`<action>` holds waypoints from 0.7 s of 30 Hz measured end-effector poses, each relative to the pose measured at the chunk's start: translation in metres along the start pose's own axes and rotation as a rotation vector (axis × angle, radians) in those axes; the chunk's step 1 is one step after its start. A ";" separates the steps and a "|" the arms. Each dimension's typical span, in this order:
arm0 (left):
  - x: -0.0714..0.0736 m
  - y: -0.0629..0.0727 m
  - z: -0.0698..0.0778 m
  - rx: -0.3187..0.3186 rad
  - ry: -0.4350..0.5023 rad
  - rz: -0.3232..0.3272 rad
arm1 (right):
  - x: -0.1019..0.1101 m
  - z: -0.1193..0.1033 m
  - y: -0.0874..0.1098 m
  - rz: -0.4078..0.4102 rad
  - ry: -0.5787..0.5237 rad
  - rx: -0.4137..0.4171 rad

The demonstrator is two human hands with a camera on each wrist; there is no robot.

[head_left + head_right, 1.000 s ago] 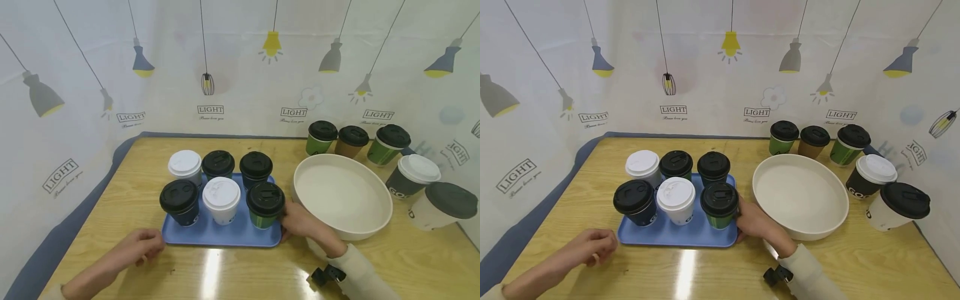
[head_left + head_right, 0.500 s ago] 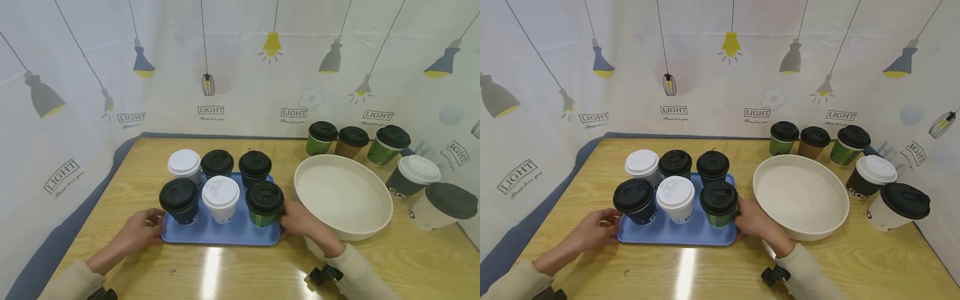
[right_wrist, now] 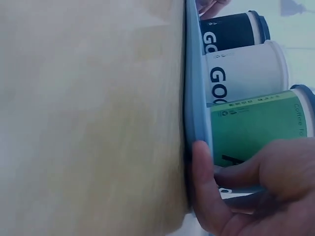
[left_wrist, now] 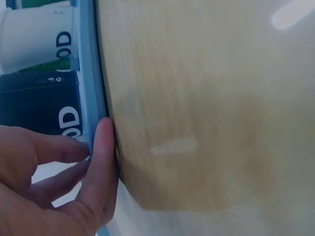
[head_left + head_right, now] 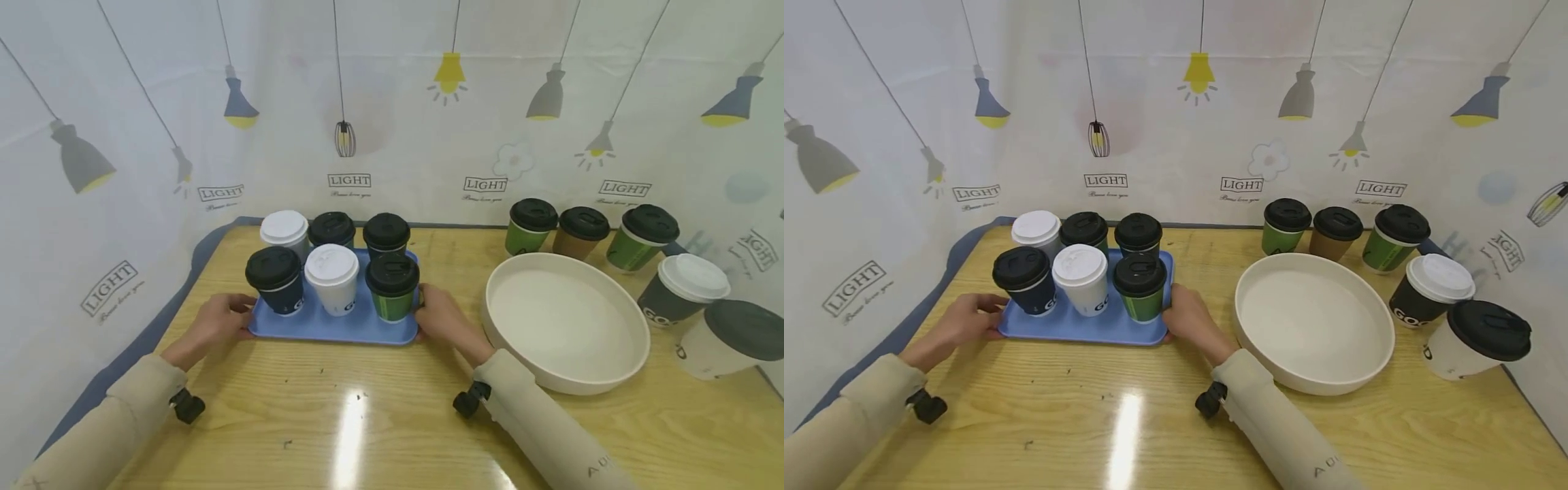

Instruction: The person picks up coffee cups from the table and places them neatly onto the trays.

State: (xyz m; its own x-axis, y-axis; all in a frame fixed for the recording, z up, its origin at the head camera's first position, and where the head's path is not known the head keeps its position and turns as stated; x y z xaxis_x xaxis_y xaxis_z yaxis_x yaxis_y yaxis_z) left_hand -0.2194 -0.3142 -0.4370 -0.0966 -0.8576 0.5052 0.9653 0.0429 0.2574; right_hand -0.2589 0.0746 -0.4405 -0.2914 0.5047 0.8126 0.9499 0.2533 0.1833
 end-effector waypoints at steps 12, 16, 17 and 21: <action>0.012 -0.044 0.006 -0.084 -0.029 0.066 | 0.004 -0.003 -0.050 0.156 0.037 -0.022; 0.010 -0.049 0.006 -0.084 -0.022 0.094 | 0.002 0.001 -0.056 0.151 -0.049 -0.062; 0.010 -0.050 0.006 -0.081 -0.024 0.101 | 0.002 0.001 -0.057 0.146 -0.077 -0.067; 0.013 -0.051 0.004 -0.077 -0.030 0.130 | 0.002 0.000 -0.060 0.129 -0.182 -0.076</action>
State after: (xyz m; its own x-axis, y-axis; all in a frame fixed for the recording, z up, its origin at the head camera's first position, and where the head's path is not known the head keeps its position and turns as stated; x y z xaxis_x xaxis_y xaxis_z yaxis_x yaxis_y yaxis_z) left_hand -0.2707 -0.3253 -0.4408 0.0240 -0.8318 0.5545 0.9859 0.1117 0.1249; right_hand -0.3163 0.0607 -0.4501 -0.1760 0.6713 0.7200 0.9844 0.1177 0.1309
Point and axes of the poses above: each hand's wrist, its own y-axis away from the middle knuckle, its own x-axis out of the back of the hand, z = x × y, the point moved 3 cm from there along -y, towards the middle knuckle, and after that the axes turned 15 degrees about y, right-handed, at the moved point
